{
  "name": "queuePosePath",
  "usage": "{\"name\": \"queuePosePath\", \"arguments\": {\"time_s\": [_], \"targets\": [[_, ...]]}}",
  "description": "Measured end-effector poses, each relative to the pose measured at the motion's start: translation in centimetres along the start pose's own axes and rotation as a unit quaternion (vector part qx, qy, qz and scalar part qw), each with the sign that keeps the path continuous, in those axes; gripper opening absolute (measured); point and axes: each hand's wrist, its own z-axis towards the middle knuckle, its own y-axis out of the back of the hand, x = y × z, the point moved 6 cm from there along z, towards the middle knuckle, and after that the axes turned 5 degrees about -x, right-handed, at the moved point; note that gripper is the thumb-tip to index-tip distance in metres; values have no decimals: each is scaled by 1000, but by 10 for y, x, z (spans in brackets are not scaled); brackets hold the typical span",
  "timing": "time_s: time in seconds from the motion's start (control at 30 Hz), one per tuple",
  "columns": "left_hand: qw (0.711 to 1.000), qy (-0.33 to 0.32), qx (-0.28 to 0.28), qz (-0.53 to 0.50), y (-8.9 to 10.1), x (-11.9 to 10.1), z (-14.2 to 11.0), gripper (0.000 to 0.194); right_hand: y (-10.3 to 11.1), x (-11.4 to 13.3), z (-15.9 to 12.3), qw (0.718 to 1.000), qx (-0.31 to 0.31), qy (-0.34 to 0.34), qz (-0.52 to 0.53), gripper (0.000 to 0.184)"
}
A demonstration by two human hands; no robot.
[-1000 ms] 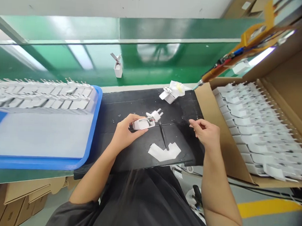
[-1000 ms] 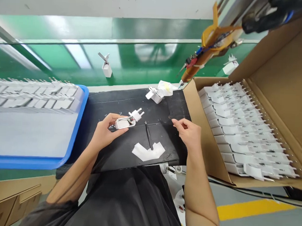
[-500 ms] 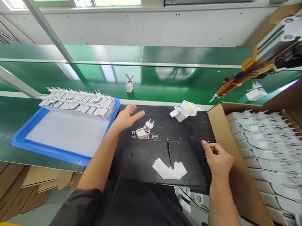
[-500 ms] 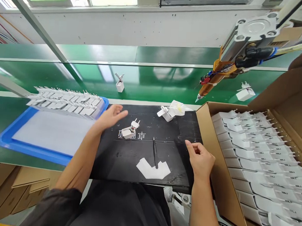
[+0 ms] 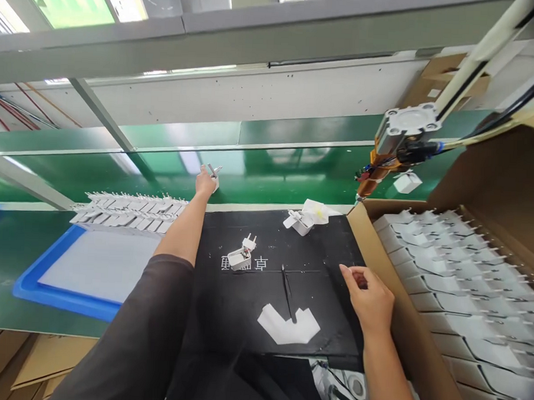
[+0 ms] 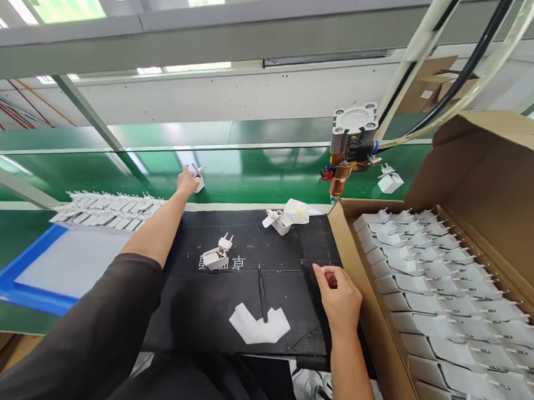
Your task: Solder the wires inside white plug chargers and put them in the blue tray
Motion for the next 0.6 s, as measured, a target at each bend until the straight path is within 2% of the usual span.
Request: {"name": "queuePosePath", "arguments": {"time_s": [0.1, 0.2, 0.27, 0.33, 0.4, 0.5, 0.6], "targets": [[1000, -30, 4, -8, 12, -4, -11, 76, -8, 0, 0, 999, 19, 32, -10, 34], [994, -103, 23, -35, 36, -9, -46, 74, -13, -2, -1, 997, 37, 53, -30, 35], [984, -164, 37, -57, 58, -8, -87, 72, -13, -1, -2, 996, 41, 61, -40, 36], [976, -191, 68, -76, 76, 4, -138, 69, -9, 3, -2, 996, 32, 66, -43, 37], [966, -205, 112, -113, 84, 21, -193, 64, -3, 7, -3, 997, 22, 63, -39, 39], [949, -198, 195, -152, 73, 50, -265, 58, 2, 15, -2, 999, 13, 47, -16, 41], [931, -177, 279, -155, 46, 68, -308, 54, -2, 31, 2, 998, 46, 16, 33, 41]]}}
